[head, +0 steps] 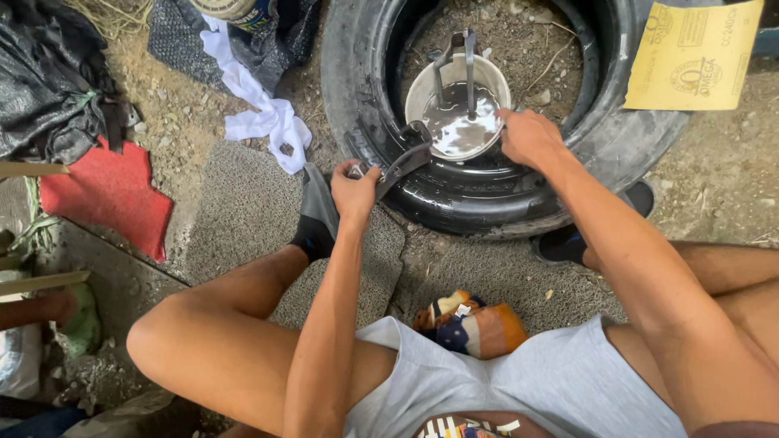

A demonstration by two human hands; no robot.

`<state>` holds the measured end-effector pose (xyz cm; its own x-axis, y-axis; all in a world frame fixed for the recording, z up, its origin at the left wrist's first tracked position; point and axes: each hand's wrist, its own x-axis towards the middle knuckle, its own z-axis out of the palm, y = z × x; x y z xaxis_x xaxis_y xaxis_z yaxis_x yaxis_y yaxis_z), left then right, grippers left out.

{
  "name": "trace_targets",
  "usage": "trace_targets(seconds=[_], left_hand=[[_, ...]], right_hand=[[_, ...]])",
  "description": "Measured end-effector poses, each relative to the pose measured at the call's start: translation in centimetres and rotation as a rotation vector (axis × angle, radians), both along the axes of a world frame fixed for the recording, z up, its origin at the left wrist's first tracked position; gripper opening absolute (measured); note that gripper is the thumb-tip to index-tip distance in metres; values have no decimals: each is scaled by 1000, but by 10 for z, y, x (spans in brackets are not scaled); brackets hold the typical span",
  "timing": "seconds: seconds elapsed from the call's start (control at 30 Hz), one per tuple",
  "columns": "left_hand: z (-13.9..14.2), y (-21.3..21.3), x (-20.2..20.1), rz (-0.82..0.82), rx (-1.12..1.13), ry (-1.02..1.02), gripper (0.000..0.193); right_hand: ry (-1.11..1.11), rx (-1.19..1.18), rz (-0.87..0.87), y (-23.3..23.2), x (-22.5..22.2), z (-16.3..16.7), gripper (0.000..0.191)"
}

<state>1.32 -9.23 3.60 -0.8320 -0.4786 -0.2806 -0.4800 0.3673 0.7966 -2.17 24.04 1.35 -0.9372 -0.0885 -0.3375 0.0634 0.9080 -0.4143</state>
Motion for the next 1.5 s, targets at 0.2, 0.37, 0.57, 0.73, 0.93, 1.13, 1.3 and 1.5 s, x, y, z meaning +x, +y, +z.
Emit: trace_targets(seconds=[0.2,0.37,0.57,0.73,0.93,1.13,1.3,1.5], left_hand=[[81,19,-20,-312,-316,215,55],[125,30,-34,-767,-506,86,58],[137,39,-41,-980,-532,225,58],[129,48,-31,-990,-507,172,54],[134,37,-35,-954,-462,182,39],[139,42,-26,-993,-581,323,43],[124,49,-16,-826,-501,238,21],[106,45,-18,-646,-471,243,23]], right_hand=[[113,-59,-50,-9,-20,2,30],[199,-392,-169,-26,-45,-8,31],[36,-344,11,-63,-58,-38,24],[-277,-47,66,-67,-64,-61,29],[-332,-16,39,-81,-75,-79,31],[-364,31,122,-92,-73,-100,26],[-465,-791,-300,-103,-77,-80,22],[-278,-1037,-156,-120,-59,-20,19]])
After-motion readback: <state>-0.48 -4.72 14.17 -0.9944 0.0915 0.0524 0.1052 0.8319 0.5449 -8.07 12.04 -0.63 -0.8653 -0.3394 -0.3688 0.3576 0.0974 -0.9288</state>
